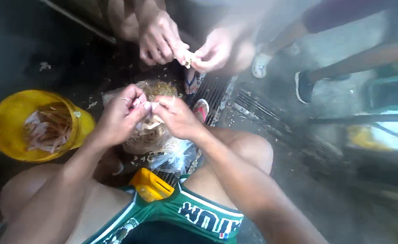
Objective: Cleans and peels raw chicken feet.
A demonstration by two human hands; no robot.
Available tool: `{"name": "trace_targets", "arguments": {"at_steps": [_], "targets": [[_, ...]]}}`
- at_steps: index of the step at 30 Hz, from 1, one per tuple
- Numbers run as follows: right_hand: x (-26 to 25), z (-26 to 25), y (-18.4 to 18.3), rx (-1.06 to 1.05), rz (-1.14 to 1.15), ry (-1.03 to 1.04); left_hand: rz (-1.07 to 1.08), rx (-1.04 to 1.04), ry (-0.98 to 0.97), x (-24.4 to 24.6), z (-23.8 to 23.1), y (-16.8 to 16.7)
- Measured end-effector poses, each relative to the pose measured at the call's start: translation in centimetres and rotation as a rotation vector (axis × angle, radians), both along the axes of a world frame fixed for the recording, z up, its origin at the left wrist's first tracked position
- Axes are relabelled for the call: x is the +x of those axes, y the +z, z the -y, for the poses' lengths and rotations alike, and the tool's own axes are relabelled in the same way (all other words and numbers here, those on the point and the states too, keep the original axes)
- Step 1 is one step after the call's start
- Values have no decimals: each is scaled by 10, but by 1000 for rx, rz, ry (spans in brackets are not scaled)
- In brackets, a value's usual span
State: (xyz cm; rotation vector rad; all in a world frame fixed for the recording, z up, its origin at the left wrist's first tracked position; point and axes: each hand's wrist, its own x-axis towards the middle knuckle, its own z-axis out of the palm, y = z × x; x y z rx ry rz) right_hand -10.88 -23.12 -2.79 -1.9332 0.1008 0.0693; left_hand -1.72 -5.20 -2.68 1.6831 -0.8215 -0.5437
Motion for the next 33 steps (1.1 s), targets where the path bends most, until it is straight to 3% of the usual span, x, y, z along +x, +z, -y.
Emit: {"name": "trace_targets", "arguments": {"at_steps": [4,9,11,17,20,25,33], "targets": [[-8,-10,8,69,28,-166,75,-135,49,-6,-1,6],[9,3,1,92,2,-371,213,-100,91,-26,-12,12],[9,11,2,105,37,-324,230,-128,82,-27,-13,9],[-7,-1,11,-115,0,-82,88,-210,158,-5,-17,-8],[-14,-10,6,-254,13,-43,13,-253,87,6,-15,-8],[-14,-9,2,-334,88,67,22,-145,-17,5,-9,-5],[-15,-24,29,-255,178,-63,-60,-127,170,25,-1,9]]}}
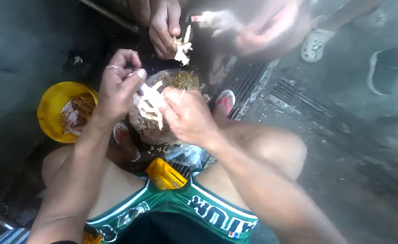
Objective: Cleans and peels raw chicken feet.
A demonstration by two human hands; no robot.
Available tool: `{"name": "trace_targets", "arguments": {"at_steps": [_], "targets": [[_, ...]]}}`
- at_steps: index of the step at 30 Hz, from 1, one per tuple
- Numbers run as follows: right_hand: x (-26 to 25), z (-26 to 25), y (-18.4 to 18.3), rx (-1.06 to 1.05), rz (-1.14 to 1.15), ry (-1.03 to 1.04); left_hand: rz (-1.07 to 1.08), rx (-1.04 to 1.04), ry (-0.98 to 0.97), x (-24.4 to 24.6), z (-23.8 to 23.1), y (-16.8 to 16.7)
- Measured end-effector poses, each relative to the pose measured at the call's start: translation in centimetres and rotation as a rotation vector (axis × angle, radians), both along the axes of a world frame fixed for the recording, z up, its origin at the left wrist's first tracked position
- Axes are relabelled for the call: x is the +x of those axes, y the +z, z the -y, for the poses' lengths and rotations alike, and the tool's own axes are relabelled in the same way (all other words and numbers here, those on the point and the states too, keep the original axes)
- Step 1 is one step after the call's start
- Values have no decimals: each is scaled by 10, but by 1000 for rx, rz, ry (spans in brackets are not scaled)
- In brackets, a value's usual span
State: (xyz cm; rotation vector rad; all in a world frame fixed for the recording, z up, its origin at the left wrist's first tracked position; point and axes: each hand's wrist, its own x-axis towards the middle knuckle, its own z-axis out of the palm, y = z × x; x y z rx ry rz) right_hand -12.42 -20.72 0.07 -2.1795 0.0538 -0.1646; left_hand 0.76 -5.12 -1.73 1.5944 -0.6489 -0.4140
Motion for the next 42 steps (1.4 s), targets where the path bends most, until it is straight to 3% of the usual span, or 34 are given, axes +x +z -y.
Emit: {"name": "trace_targets", "arguments": {"at_steps": [5,9,13,18,25,32,36,39,42], "targets": [[0,-2,2,-19,66,-18,-123,-33,104,16,7,-2],[-11,-1,-1,12,107,14,-251,-85,232,45,-18,-3],[-10,6,-7,61,-43,-6,-321,-145,131,41,-28,-1],[-2,6,-11,272,-235,25,-408,-32,194,25,-19,-3],[11,-8,-23,107,-237,56,-399,176,279,21,-6,-8],[13,-16,-14,36,-155,54,-399,194,286,32,-13,-5],[-3,-23,-8,-6,-115,59,-449,220,434,47,-21,-19],[-16,-25,-6,20,-121,79,-569,128,666,76,-43,-22],[-3,-13,-11,74,-227,-15,-664,44,537,66,-43,-6]]}}
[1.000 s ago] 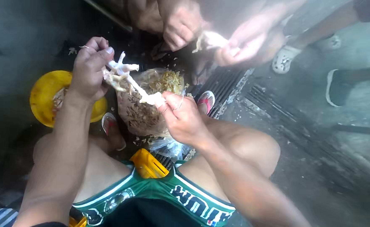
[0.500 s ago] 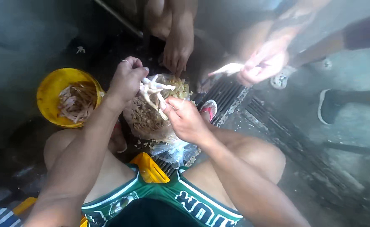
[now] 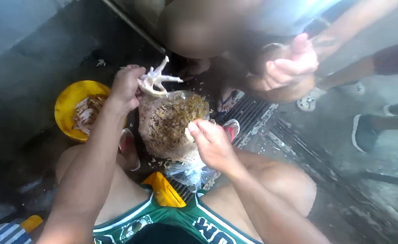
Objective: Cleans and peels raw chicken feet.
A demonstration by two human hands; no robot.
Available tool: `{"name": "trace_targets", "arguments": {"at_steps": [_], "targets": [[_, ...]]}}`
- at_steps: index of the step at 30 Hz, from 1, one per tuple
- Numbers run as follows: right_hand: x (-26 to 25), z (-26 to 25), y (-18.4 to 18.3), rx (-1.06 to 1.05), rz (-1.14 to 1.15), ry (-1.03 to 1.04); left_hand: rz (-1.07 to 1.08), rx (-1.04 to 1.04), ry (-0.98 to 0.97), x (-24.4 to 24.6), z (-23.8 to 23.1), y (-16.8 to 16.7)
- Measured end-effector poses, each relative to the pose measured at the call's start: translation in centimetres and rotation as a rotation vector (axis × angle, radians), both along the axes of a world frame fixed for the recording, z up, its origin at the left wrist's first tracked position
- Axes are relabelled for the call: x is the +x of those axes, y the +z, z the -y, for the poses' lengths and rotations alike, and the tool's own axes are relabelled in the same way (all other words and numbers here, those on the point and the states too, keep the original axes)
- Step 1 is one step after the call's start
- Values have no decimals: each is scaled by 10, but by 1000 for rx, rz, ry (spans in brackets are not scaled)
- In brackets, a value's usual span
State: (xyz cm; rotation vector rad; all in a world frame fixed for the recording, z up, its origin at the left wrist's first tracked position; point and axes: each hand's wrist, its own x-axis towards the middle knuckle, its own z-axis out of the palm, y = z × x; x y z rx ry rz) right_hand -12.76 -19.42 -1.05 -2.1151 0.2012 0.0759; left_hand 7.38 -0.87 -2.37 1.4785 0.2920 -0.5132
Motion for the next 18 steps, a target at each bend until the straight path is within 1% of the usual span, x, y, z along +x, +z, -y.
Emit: {"name": "trace_targets", "arguments": {"at_steps": [2,4,6,8,11,13,16,18], "targets": [[9,9,-1,26,-72,-45,-56,-63,-117,-18,11,0],[16,14,0,65,-117,-45,-109,-102,-195,-33,24,1],[19,14,-3,189,-139,-38,-158,-161,-251,-45,33,6],[18,13,-14,356,-133,-67,-192,-209,-290,-54,40,10],[14,15,-22,600,-112,-69,-210,-241,-333,-61,45,5],[12,13,-24,705,-113,-54,-213,-247,-381,-66,47,0],[10,11,-25,761,-138,-9,-178,-267,-403,-68,47,-3],[11,9,-23,690,-144,7,-137,-249,-384,-65,45,-2]]}}
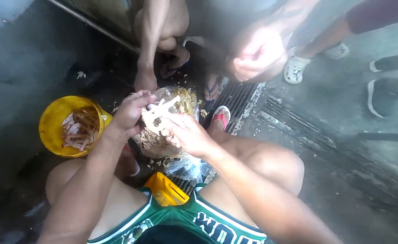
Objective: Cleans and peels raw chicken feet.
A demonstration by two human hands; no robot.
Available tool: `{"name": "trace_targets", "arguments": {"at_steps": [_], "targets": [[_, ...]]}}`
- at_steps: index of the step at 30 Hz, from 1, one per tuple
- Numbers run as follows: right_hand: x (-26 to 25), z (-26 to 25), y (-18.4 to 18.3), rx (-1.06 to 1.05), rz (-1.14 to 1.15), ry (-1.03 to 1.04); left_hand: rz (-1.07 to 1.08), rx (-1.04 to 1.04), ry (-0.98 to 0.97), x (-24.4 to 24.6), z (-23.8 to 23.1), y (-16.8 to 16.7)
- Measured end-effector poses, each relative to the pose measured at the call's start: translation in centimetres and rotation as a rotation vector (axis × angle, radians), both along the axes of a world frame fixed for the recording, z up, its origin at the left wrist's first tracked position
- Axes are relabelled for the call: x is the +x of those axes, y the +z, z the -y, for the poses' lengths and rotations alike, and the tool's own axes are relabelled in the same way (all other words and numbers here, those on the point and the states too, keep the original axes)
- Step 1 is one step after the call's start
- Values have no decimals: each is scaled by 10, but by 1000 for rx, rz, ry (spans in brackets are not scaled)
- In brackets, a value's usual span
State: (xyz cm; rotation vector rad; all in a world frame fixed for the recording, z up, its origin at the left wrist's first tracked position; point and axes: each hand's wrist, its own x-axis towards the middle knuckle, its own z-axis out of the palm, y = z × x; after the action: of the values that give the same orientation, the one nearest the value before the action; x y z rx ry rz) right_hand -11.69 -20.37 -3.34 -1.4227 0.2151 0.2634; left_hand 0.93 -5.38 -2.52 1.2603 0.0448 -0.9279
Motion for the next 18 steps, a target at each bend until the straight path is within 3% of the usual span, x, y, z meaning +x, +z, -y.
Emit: {"name": "trace_targets", "arguments": {"at_steps": [4,8,10,15,18], "targets": [[5,0,7,-94,41,35,74,72,64,10,-4,4],[-15,-6,20,-120,154,154,116,239,381,54,-27,-1],[-18,-6,17,-135,170,160,152,219,452,68,-43,10],[0,5,8,-160,40,48,142,-186,167,46,-47,11],[5,3,10,-181,52,-3,119,-187,58,32,-34,3]]}}
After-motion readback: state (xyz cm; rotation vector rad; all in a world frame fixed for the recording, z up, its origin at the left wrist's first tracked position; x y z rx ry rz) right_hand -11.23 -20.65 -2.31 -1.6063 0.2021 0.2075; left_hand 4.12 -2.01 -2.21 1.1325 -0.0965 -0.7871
